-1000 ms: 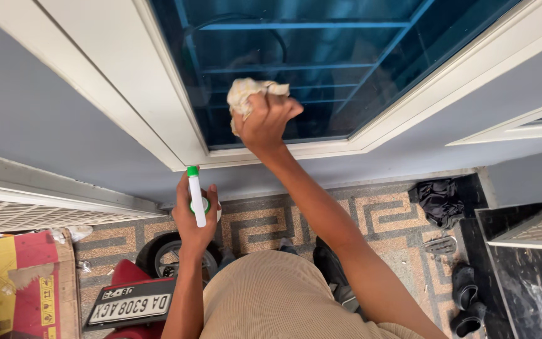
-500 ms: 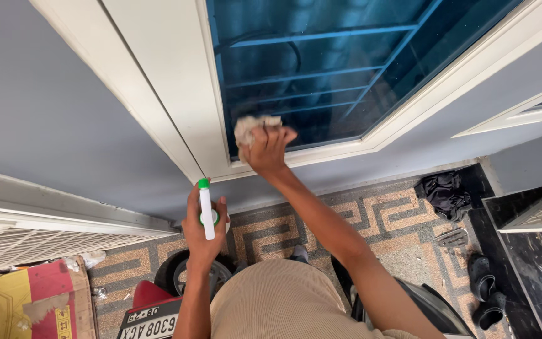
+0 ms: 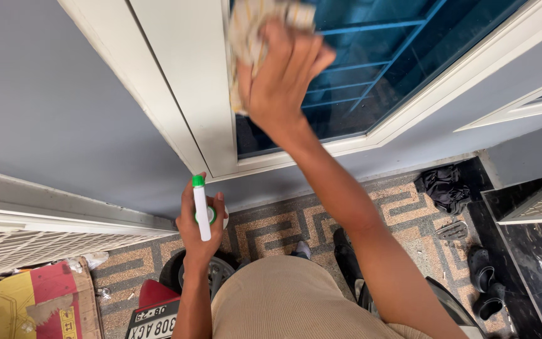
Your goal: The person cleans a window pane by spraying a liquid from a bottle and wiping the glass surface with a cloth.
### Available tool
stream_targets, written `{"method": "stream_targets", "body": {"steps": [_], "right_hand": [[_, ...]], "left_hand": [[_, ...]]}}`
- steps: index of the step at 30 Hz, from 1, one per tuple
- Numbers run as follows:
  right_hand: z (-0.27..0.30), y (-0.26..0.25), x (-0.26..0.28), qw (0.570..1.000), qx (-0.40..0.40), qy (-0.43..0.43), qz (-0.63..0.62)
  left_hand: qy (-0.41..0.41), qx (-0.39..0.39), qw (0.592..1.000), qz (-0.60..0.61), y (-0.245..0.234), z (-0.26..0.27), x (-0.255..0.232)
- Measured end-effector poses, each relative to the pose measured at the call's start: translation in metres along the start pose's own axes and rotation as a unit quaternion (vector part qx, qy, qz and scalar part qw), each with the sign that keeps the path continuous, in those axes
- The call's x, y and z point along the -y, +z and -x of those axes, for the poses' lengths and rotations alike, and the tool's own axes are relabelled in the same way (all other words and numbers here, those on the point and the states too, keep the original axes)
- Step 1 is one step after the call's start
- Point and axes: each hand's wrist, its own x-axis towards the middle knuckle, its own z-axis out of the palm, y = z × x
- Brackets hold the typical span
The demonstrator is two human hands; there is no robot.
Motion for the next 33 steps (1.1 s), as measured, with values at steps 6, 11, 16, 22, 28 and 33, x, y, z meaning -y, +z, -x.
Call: {"method": "stream_targets", "body": {"steps": [6, 11, 16, 22, 28, 33], "right_hand": [[0.185, 0.035, -0.002, 0.998, 0.068, -0.014, 0.011], [0.236, 0.036, -0.003, 0.994, 0.108, -0.036, 0.004], [0.170, 0.026, -0.009, 0.996, 0.084, -0.011, -0.001], [0.015, 0.006, -0.011, 0.999, 0.002, 0.047, 0.010], [0.079, 0.020, -0.001, 1.000, -0.006, -0.007, -0.008], [0.229, 0.043, 0.000, 0.997, 0.070, -0.003, -0.021]], "left_hand": [[-0.023, 0.021, 0.999, 0.009, 0.004, 0.001, 0.003], [-0.005, 0.039, 0.999, 0.007, 0.005, 0.001, -0.001], [0.000, 0.041, 0.999, 0.006, 0.005, 0.001, -0.009], [0.015, 0.031, 0.999, 0.008, 0.010, 0.002, -0.016], [-0.022, 0.029, 0.999, -0.001, 0.019, 0.004, -0.009], [-0.036, 0.028, 0.999, 0.010, 0.028, 0.007, 0.004]]}}
